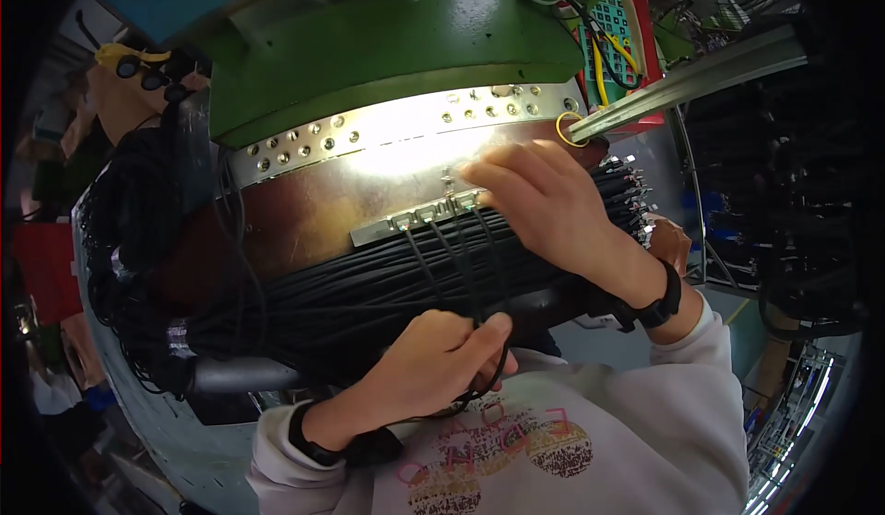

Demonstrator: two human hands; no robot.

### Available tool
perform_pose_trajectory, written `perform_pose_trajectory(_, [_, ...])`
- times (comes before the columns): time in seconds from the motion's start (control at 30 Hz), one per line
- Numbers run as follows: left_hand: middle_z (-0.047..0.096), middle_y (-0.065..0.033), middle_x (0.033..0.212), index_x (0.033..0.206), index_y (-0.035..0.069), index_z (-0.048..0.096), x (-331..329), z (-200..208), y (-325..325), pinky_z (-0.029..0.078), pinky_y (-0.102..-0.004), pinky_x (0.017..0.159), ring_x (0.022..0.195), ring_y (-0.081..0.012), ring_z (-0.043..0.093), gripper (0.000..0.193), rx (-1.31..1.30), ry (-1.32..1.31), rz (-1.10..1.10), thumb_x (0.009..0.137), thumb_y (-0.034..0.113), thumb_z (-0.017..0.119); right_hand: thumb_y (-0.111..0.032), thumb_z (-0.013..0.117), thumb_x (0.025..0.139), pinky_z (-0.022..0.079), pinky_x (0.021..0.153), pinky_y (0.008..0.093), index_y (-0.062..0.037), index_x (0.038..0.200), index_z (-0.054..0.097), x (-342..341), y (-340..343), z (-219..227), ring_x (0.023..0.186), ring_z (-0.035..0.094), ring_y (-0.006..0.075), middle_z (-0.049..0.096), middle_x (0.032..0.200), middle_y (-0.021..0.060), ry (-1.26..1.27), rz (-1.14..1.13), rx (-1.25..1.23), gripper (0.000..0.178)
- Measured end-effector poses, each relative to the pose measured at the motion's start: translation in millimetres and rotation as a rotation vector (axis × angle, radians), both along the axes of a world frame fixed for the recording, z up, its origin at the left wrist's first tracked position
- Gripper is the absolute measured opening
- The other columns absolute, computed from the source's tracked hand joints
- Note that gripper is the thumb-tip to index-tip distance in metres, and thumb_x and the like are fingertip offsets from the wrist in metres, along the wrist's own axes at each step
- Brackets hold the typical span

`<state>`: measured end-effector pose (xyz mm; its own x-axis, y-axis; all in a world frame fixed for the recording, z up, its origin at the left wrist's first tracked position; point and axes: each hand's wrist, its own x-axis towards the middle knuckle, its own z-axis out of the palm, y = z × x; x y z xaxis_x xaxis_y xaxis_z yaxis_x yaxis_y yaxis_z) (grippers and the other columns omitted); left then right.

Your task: The person picks up cables from a bundle, inserts the ends into a machine, and presses a button to activate the press. They then remove the processed cables and set them aside before repeating the process.

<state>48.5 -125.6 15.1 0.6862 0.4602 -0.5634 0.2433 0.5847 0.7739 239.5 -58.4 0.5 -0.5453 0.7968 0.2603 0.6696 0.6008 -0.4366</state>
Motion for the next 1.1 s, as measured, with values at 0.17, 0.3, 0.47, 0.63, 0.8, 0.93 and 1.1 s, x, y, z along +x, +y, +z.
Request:
perform_pose_trajectory(0.17, [0.059,-0.0058,0.052,0.068,-0.002,0.063,11.1,40.7,31.2,0.045,-0.0288,0.050,0.044,-0.0189,0.055,0.051,0.430,0.143,-0.320,0.096,0.037,0.044,-0.002,0.067,0.072,0.051,0.070,0.0361,-0.0061,0.087,0.057,18.2,-3.0,-1.3,0.084,0.062,0.0283,0.063,0.091,0.0080,-0.027,-0.035,0.187,0.018])
perform_pose_trajectory(0.3, [0.059,-0.0033,0.054,0.075,-0.001,0.064,7.2,49.6,35.2,0.045,-0.0239,0.052,0.048,-0.0167,0.056,0.038,0.527,0.163,-0.391,0.094,0.029,0.049,-0.003,0.068,0.072,0.051,0.067,0.0347,-0.0067,0.086,0.057,18.7,-6.9,-28.7,0.083,0.062,0.0270,0.063,0.089,0.0067,0.160,-0.126,-0.002,0.018])
perform_pose_trajectory(0.47, [0.063,-0.0102,0.071,0.090,0.004,0.066,-16.2,18.9,24.0,0.048,-0.0341,0.060,0.065,-0.0253,0.063,0.015,0.870,0.195,0.243,0.087,0.017,0.060,-0.003,0.067,0.072,0.050,0.068,0.0332,-0.0056,0.085,0.056,21.4,-6.4,-29.2,0.085,0.062,0.0269,0.063,0.089,0.0066,0.044,-0.120,-0.024,0.017])
perform_pose_trajectory(0.63, [0.049,-0.0210,0.122,0.122,-0.004,0.047,-55.6,-20.1,84.1,0.036,-0.0431,0.098,0.116,-0.0380,0.042,0.048,1.688,0.862,0.115,0.081,0.015,0.063,-0.002,0.065,0.073,0.050,0.069,0.0336,-0.0042,0.084,0.054,17.7,-1.1,-19.3,0.085,0.061,0.0284,0.063,0.089,0.0071,-0.069,-0.115,-0.081,0.016])
perform_pose_trajectory(0.8, [0.053,-0.0203,0.120,0.120,-0.003,0.050,-73.2,-46.7,146.6,0.037,-0.0459,0.098,0.114,-0.0377,0.046,0.053,1.881,1.234,0.127,0.079,0.025,0.066,-0.005,0.061,0.080,0.049,0.067,0.0317,-0.0050,0.089,0.057,27.0,25.4,-19.1,0.079,0.060,0.0218,0.063,0.089,0.0060,0.121,0.019,-0.300,0.010])
perform_pose_trajectory(0.93, [0.060,-0.0192,0.110,0.110,-0.001,0.059,-58.4,-34.9,162.6,0.040,-0.0456,0.094,0.105,-0.0347,0.053,0.046,1.600,1.243,0.091,0.077,0.031,0.067,-0.022,0.057,0.088,0.046,0.061,0.0266,-0.0028,0.089,0.060,-0.5,70.7,-13.8,0.062,0.058,0.0120,0.063,0.075,0.0036,0.164,0.013,-0.440,0.019])
perform_pose_trajectory(1.1, [0.063,-0.0174,0.099,0.096,0.000,0.064,-35.5,-35.1,157.9,0.045,-0.0404,0.084,0.093,-0.0274,0.059,0.037,1.506,0.869,0.107,0.080,0.034,0.067,-0.027,0.057,0.089,0.045,0.053,0.0231,-0.0023,0.085,0.060,-4.4,80.4,-31.6,0.056,0.055,0.0075,0.062,0.067,0.0028,0.358,-0.142,-0.653,0.025])
